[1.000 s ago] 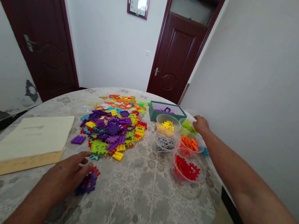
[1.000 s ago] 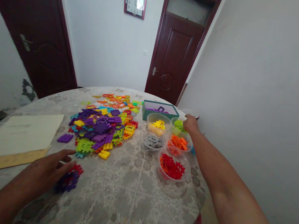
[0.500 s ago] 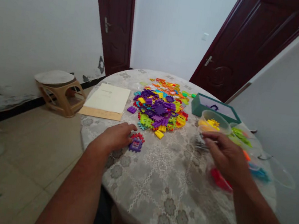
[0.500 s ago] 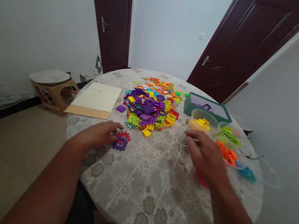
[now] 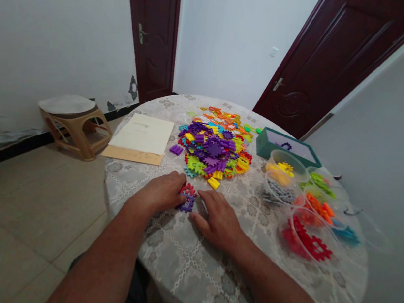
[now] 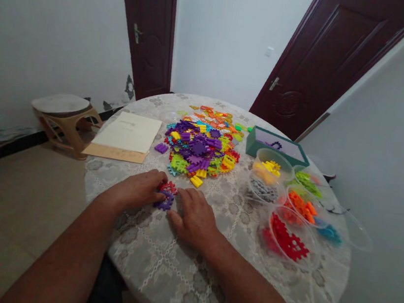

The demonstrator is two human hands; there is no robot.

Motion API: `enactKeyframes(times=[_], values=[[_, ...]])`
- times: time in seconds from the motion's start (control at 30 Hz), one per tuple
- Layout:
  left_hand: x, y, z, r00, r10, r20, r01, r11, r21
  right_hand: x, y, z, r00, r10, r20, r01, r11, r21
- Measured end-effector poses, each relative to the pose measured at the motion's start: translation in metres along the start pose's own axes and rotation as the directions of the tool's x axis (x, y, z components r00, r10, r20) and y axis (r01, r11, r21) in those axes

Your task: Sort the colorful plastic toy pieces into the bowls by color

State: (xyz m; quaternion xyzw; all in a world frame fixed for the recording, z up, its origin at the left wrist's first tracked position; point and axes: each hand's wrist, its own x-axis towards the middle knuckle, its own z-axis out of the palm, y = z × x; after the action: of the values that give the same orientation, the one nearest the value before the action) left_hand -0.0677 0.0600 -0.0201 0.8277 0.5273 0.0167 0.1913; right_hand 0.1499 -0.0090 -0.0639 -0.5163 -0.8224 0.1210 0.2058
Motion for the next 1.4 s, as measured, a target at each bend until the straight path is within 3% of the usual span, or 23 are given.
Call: enactKeyframes(times=[0.2,0.4,0.67,0.87,1.03,1.2,1.4], values=[[0.002,0.015,0.006,0.998,0.057,-0.010,-0.057,0.995,-0.077,0.003,-0.004,0.000,1.000,0.026,0.013,-0.026,0.999,-0.019],[0.005,0.012,0.010,0.998,0.070,-0.007,-0.070,0.970,-0.231,0.000,0.003,0.005,0.996,0.048,-0.074,-0.042,0.996,0.080],[-0.002,0.014,0.003,0.989,0.148,0.021,-0.144,0.981,-0.133,-0.002,0.006,0.006,0.999,-0.008,-0.038,0.009,1.000,0.015],[-0.003,0.012,0.001,0.983,0.181,-0.032,-0.184,0.964,-0.193,0.001,0.000,0.001,1.000,0.006,0.025,-0.005,0.999,-0.040],[0.000,0.013,0.003,0.987,0.152,-0.049,-0.159,0.965,-0.210,0.004,-0.001,0.006,0.995,0.067,-0.069,-0.068,0.998,-0.001],[0.004,0.012,0.005,0.992,0.113,-0.058,-0.123,0.970,-0.211,0.010,0.001,0.008,0.999,0.031,-0.014,-0.032,0.997,-0.064],[0.013,0.002,0.013,0.982,0.137,-0.131,-0.163,0.963,-0.217,0.011,-0.006,0.001,0.999,0.049,0.014,-0.048,0.993,-0.109]])
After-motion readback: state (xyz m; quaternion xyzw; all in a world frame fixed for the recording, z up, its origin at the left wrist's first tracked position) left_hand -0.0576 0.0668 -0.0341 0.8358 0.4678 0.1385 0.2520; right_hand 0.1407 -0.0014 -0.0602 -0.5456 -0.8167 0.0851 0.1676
